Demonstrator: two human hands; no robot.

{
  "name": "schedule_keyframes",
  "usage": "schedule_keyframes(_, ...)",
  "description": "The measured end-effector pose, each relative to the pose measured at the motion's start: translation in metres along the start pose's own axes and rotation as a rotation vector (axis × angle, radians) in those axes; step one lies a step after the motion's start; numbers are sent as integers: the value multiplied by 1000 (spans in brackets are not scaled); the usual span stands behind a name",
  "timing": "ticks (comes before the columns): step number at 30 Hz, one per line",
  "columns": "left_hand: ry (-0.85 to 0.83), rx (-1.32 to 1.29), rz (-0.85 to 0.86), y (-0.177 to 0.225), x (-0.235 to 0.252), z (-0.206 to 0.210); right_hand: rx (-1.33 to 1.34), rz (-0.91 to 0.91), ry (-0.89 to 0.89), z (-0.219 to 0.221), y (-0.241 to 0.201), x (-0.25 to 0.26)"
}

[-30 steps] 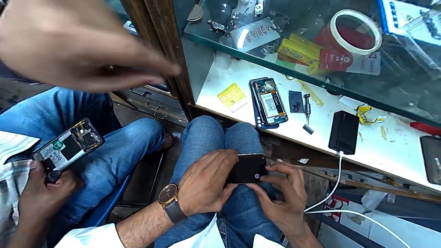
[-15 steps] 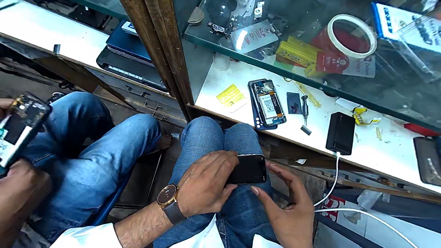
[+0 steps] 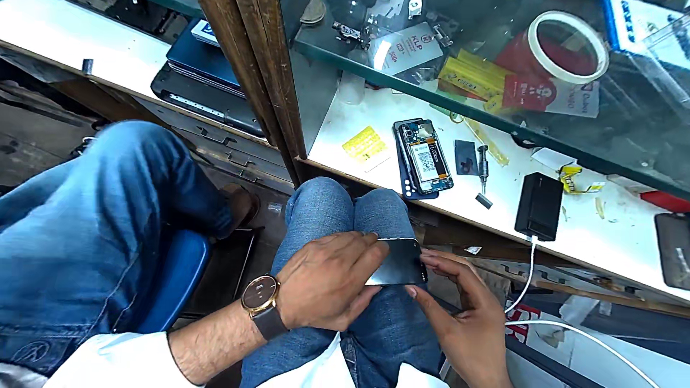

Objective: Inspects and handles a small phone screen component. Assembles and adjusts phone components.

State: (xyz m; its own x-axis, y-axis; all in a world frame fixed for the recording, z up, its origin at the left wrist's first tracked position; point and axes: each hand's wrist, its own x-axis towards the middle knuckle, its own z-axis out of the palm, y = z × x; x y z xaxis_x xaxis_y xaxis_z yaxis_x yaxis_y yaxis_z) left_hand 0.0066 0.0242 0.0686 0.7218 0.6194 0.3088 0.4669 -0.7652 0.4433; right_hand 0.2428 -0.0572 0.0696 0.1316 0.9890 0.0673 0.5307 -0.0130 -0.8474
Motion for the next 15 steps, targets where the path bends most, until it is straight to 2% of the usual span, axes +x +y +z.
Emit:
schedule_keyframes(5,-88,-43,-1,-5,10,-10,-67,-89,30,-7,1,7)
schedule_keyframes(10,-150,-155,-101,-10,15,-21,-64,-126,176,-1,-1,7)
schedule_keyframes(15,-173,-256,-175,-16,20,-27,-220,-215,150,13,-5,8)
